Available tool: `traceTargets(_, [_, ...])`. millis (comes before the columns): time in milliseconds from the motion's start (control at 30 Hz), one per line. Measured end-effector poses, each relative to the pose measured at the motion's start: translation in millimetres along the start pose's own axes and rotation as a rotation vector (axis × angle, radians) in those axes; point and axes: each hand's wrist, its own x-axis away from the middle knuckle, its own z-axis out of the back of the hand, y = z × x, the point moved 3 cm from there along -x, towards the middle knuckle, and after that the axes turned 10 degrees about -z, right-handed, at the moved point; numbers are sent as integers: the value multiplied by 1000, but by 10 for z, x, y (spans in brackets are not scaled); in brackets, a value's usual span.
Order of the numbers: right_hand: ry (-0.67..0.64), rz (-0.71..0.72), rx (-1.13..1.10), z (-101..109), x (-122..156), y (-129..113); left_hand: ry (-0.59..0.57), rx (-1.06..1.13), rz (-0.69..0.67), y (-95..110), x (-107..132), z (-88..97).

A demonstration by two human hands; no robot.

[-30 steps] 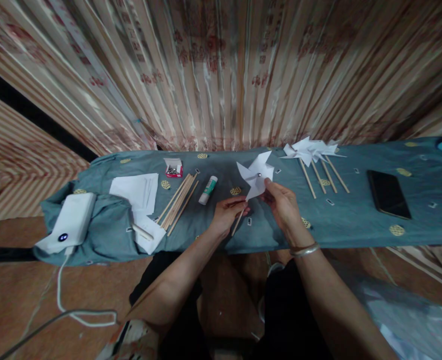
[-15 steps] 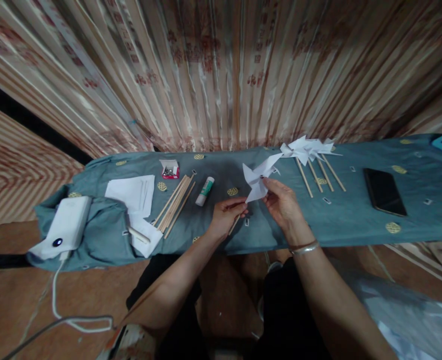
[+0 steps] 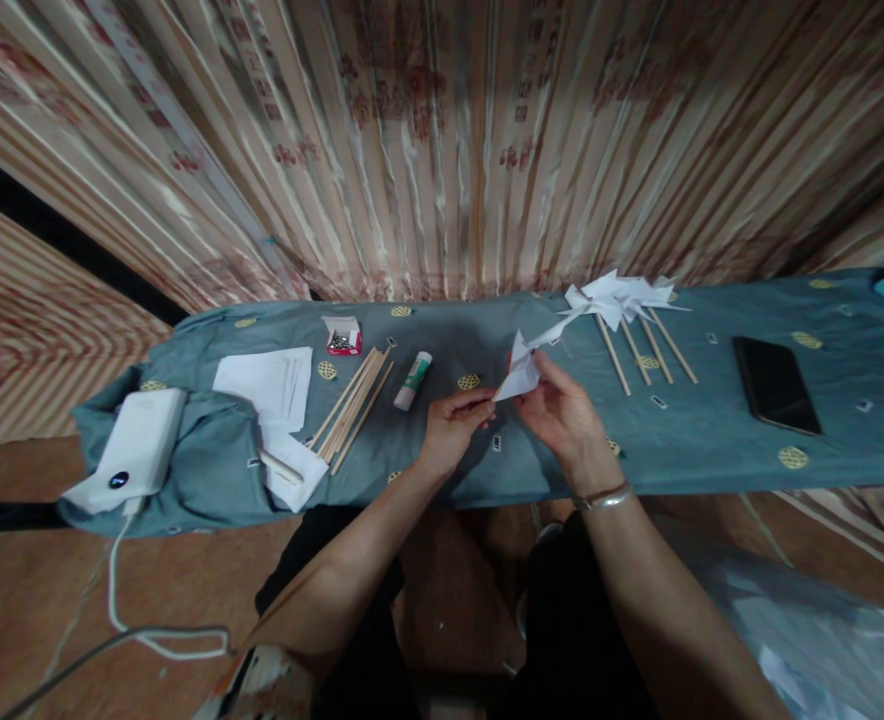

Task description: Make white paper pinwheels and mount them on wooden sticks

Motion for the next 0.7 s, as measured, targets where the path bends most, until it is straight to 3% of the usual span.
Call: traceTargets(700, [-8, 59, -13, -12, -30, -42, -13, -20, -6, -13, 8, 2])
